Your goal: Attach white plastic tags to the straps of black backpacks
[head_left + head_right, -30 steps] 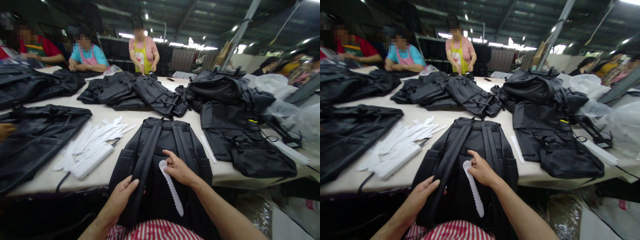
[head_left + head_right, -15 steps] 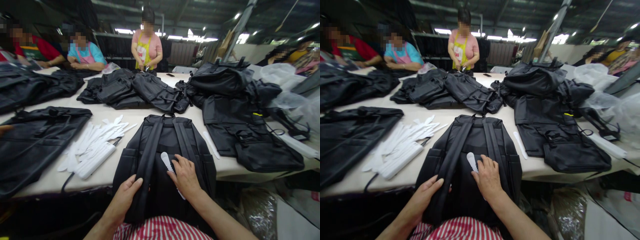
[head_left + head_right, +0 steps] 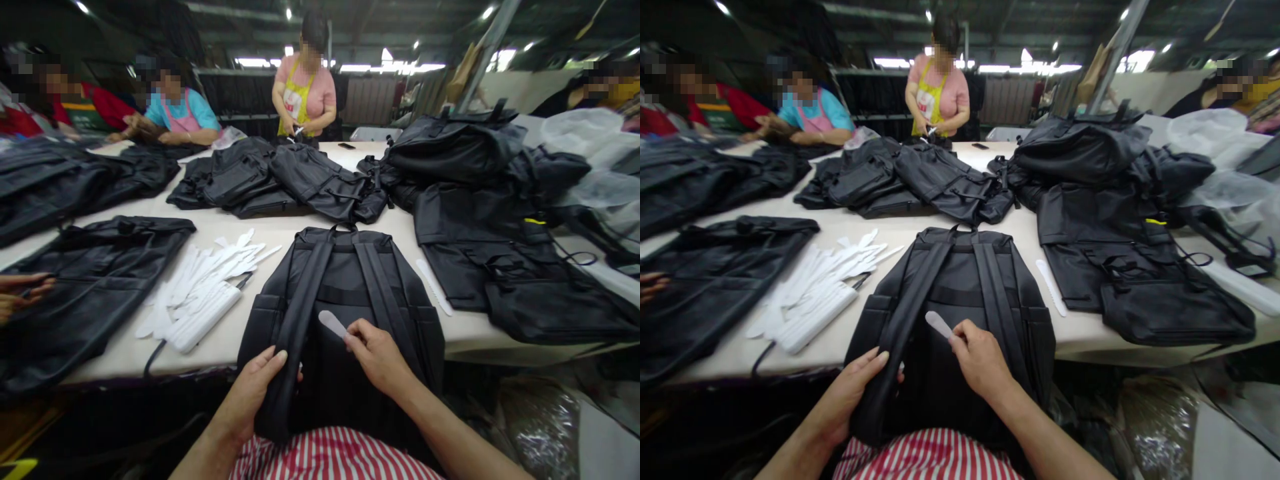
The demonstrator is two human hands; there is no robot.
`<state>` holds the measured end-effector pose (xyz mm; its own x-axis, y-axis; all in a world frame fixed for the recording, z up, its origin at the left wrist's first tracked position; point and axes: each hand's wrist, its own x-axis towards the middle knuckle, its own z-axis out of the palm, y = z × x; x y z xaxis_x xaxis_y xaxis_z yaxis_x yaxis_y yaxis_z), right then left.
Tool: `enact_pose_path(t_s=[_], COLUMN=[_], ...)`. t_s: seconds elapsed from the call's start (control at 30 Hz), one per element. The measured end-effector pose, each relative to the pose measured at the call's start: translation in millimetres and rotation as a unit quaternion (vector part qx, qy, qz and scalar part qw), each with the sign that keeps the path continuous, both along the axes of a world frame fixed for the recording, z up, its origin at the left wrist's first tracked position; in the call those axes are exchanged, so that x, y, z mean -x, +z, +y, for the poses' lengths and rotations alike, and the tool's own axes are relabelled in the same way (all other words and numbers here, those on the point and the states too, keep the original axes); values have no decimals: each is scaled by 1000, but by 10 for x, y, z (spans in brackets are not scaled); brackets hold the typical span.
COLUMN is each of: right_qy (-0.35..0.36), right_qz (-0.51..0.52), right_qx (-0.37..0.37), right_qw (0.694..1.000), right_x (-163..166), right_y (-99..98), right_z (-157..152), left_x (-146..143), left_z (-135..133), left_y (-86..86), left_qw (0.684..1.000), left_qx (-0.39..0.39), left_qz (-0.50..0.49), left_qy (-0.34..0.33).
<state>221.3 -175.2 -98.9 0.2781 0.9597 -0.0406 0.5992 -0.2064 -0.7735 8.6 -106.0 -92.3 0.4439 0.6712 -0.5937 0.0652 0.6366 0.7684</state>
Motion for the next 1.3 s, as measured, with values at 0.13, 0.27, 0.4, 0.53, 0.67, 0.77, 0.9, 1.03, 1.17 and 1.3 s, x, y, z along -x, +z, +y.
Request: enact_pose_path(t_s=[0.13, 0.27, 0.4, 0.53, 0.67, 0.77, 0.9, 1.03, 1.17, 1.3], right_qy=[62, 61, 64, 55, 39, 29, 21, 30, 17, 48], right_qz=[148, 216, 236, 256, 283, 307, 340, 348, 367, 367], right_qx=[107, 169, 153, 133, 127, 123, 114, 103, 113, 139], right_qw=[981, 960, 958, 956, 950, 943, 933, 931, 923, 919], right_x=[22, 189, 344, 405, 411, 406, 432, 513, 552, 466], right_y=[37, -57, -162, -223, -239, -241, -229, -195, -136, -92], right_z=[-103, -69, 25, 85, 101, 97, 109, 173, 263, 297], left_x=[48, 59, 21, -16, -22, -21, -25, -36, -44, -41], left_z=[74, 74, 24, -6, -5, 2, -7, -49, -89, -101], left_y=[92, 153, 182, 213, 223, 204, 152, 87, 49, 27], left_qw=[1000, 999, 997, 995, 994, 995, 997, 995, 995, 997], left_qx=[4, -23, -51, -67, -64, -59, -60, -80, -87, -69], left_qz=[4, 28, 49, 75, 88, 79, 56, 48, 52, 42], left_qy=[-16, -24, -21, -6, 9, 13, 14, 19, 24, 8])
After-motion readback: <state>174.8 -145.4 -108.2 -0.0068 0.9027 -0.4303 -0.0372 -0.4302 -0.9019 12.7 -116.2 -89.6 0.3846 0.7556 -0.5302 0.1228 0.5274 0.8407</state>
